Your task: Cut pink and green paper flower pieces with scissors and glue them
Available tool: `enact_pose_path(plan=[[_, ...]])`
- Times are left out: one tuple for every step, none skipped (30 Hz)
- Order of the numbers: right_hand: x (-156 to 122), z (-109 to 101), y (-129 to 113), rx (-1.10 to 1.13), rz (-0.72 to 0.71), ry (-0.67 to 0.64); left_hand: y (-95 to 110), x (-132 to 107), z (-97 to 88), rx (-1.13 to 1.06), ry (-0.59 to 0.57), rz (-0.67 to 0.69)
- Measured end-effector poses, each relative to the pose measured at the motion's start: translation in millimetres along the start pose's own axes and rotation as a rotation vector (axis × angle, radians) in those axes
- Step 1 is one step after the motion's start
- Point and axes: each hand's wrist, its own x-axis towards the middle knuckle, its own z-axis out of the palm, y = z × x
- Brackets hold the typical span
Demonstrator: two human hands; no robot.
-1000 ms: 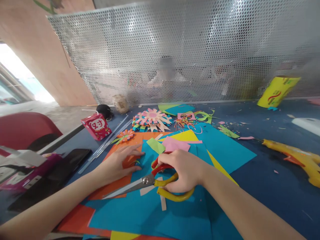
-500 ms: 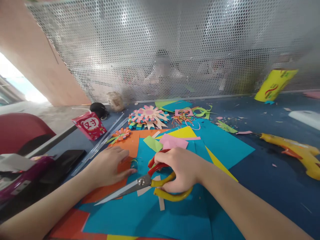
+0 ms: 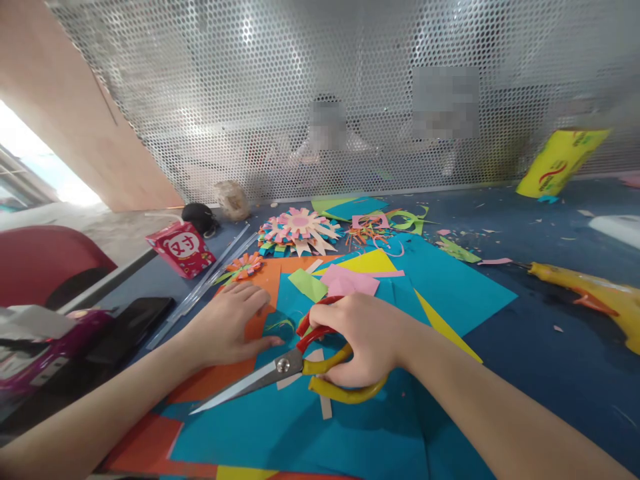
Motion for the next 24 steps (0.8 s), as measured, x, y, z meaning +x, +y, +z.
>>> enact_pose_path(plan=[[0.0,-0.1,0.2,-0.003,0.001,-0.004,1.3,1.2,-0.9,0.033,-0.034,0.001],[0.0,-0.1,0.5,-0.003,-0.002,-0.005,3.0,2.9,-1.7,0.067,-0.07,0.005],[-0.1,-0.1,0.8,-0.002,-0.005,-0.004,4.9,5.1,-2.3,0.099,-0.103,0.015],[-0.2,0.0,1.1,0.0,-0.006,-0.002,6.6,7.7,-2.7,0.131,-0.127,0.033],[-0.4,0.1,1.1,0.002,-0.007,-0.001,8.1,10.5,-2.8,0.164,-0.142,0.056],[-0.6,0.2,1.0,0.003,-0.007,-0.002,9.1,13.3,-2.5,0.196,-0.149,0.086],[-0.8,0.2,0.7,0.001,-0.005,-0.002,9.6,16.0,-1.7,0.227,-0.146,0.123],[-0.8,0.2,0.3,-0.004,-0.004,-0.002,9.6,18.3,-0.4,0.254,-0.137,0.163],[-0.7,0.0,-0.2,-0.006,-0.004,-0.005,9.2,20.3,1.3,0.276,-0.126,0.204],[-0.4,-0.1,-0.6,-0.006,-0.004,-0.007,8.3,21.9,3.3,0.289,-0.114,0.244],[-0.1,-0.3,-1.0,-0.005,-0.007,-0.009,7.3,23.1,5.5,0.286,-0.102,0.282],[0.3,-0.5,-1.2,-0.005,-0.009,-0.01,6.2,24.0,7.6,0.27,-0.09,0.312],[0.6,-0.6,-1.3,-0.007,-0.009,-0.01,5.0,24.7,9.6,0.246,-0.081,0.335],[0.8,-0.6,-1.2,-0.01,-0.005,-0.009,3.8,25.2,11.3,0.219,-0.075,0.351],[0.9,-0.4,-1.1,-0.015,0.0,-0.005,2.7,25.5,12.6,0.193,-0.073,0.362],[0.8,-0.2,-0.8,-0.023,0.006,0.002,1.4,25.8,13.5,0.172,-0.075,0.369],[0.7,0.1,-0.6,-0.027,0.009,0.01,0.1,26.1,13.9,0.157,-0.082,0.373],[0.5,0.3,-0.3,-0.024,0.008,0.022,-1.4,26.6,13.6,0.144,-0.09,0.375],[0.3,0.4,0.0,-0.01,0.003,0.036,-3.2,27.2,12.4,0.129,-0.095,0.374],[0.2,0.3,0.3,0.013,0.001,0.051,-5.4,28.4,10.0,0.115,-0.097,0.368],[0.2,-0.1,0.7,0.051,0.0,0.068,-7.8,30.1,6.1,0.102,-0.094,0.356],[0.2,-0.7,1.1,0.106,0.001,0.082,-10.3,32.6,0.7,0.095,-0.088,0.339],[0.3,-1.6,1.8,0.178,0.004,0.093,-12.7,36.1,-6.3,0.096,-0.078,0.319],[0.4,-2.6,2.7,0.25,0.002,0.114,-14.6,40.7,-14.4,0.098,-0.065,0.285]])
